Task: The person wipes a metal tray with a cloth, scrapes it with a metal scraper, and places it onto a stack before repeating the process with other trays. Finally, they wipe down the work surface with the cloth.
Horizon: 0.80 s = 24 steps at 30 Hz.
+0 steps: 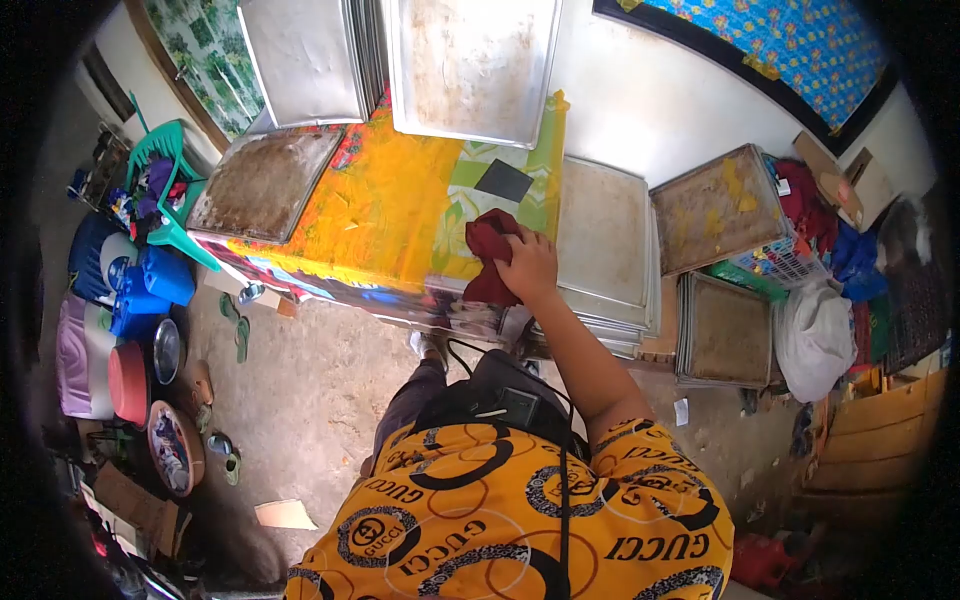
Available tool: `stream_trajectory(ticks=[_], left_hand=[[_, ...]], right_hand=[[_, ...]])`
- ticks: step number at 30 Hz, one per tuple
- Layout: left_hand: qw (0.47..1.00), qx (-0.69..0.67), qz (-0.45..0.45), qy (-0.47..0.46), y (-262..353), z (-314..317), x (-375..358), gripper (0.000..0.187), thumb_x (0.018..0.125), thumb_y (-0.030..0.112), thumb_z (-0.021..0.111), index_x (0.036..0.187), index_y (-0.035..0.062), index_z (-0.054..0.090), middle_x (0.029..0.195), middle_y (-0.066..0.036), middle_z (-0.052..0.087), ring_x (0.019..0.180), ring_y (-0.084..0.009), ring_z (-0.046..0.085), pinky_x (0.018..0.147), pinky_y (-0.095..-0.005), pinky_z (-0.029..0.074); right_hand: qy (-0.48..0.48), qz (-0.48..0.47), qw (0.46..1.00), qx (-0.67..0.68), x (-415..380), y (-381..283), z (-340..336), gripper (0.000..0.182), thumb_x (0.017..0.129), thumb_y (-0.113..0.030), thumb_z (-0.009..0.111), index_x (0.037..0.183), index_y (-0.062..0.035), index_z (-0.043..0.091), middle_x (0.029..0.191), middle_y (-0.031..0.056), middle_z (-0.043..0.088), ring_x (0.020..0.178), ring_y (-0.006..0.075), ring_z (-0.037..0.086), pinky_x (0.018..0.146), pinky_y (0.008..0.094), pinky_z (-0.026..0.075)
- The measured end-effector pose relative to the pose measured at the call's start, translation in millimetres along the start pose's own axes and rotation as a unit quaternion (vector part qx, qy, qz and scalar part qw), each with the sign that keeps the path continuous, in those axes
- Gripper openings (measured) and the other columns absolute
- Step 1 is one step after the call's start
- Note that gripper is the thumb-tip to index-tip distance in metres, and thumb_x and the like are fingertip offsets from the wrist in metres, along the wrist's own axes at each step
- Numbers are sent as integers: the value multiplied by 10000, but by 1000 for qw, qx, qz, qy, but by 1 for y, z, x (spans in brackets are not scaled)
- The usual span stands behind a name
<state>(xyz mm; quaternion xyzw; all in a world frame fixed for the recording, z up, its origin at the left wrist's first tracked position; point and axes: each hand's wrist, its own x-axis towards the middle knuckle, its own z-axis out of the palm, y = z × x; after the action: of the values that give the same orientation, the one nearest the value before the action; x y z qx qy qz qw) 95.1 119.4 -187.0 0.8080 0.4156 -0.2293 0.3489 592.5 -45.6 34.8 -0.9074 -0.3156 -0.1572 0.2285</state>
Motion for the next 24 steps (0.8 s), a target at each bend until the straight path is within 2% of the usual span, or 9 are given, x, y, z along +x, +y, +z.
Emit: stream_trajectory(ticks=[6,24], left_hand=[[1000,-26,-7,0,1,2,0,336,802,336,571,902,28,662,959,-223,658,930,-360,629,792,-421,492],[1000,-26,-16,7,1,4,-4,329,805,328,569,921,33,659,969,-217,658,939,-358,628,793,-418,492]], right_hand=[[3,0,1000,-6,-1,-1,-1,380,702,-300,685,1051,-153,655,1198,112,567,1102,340,511,941,457,398],[9,-1,1000,-5,-2,-3,-3,372,705,-303,684,1042,-149,655,1188,103,571,1108,339,508,948,467,392]])
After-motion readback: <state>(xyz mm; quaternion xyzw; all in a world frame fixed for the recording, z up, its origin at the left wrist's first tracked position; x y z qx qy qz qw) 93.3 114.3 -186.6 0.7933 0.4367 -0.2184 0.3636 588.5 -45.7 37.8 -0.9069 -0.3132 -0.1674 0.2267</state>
